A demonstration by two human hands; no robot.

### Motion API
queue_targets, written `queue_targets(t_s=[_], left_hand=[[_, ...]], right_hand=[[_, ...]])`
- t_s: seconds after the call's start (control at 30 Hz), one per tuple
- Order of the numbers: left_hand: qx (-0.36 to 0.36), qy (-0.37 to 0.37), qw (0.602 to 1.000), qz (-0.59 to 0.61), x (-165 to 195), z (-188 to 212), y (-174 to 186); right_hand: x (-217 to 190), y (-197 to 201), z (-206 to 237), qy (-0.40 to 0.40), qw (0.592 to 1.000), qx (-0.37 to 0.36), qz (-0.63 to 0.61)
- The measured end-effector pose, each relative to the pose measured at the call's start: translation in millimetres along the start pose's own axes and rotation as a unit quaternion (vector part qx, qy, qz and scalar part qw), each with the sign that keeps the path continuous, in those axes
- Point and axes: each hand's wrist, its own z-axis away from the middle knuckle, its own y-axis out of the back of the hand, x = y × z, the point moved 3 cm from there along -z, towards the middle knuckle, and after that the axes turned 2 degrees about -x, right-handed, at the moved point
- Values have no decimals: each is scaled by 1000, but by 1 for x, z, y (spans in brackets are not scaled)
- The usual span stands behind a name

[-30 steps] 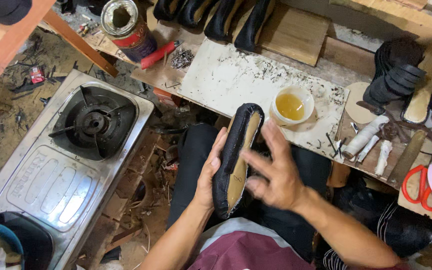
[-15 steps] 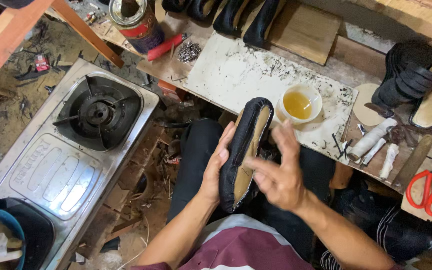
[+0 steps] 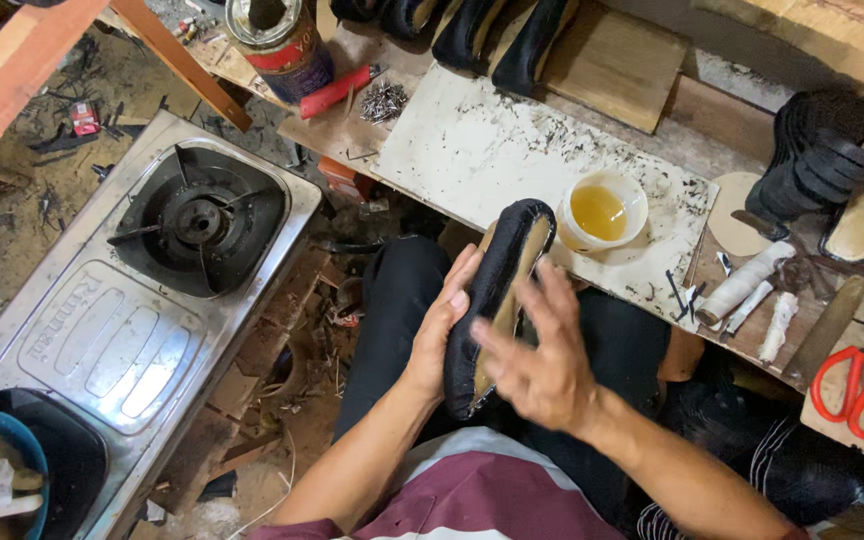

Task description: The person repeatedly applies a yellow liquid to the inner sole of a black shoe using their right index finger, then places the shoe on a shelf. The process is repeated with another shoe.

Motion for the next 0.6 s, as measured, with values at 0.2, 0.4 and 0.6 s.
queue_targets(t_s=[0.2,0.4,0.6], left_hand=[[28,16,998,51,1,2,5],[-4,29,997,70,15,4,-6],[-21,1,998,60,24,3,-15]], right_hand=[[35,18,-1,-77,995,-4,60],[143,34,-7,-252,944,-105,187],[172,29,-17,-321,890,-261,192]])
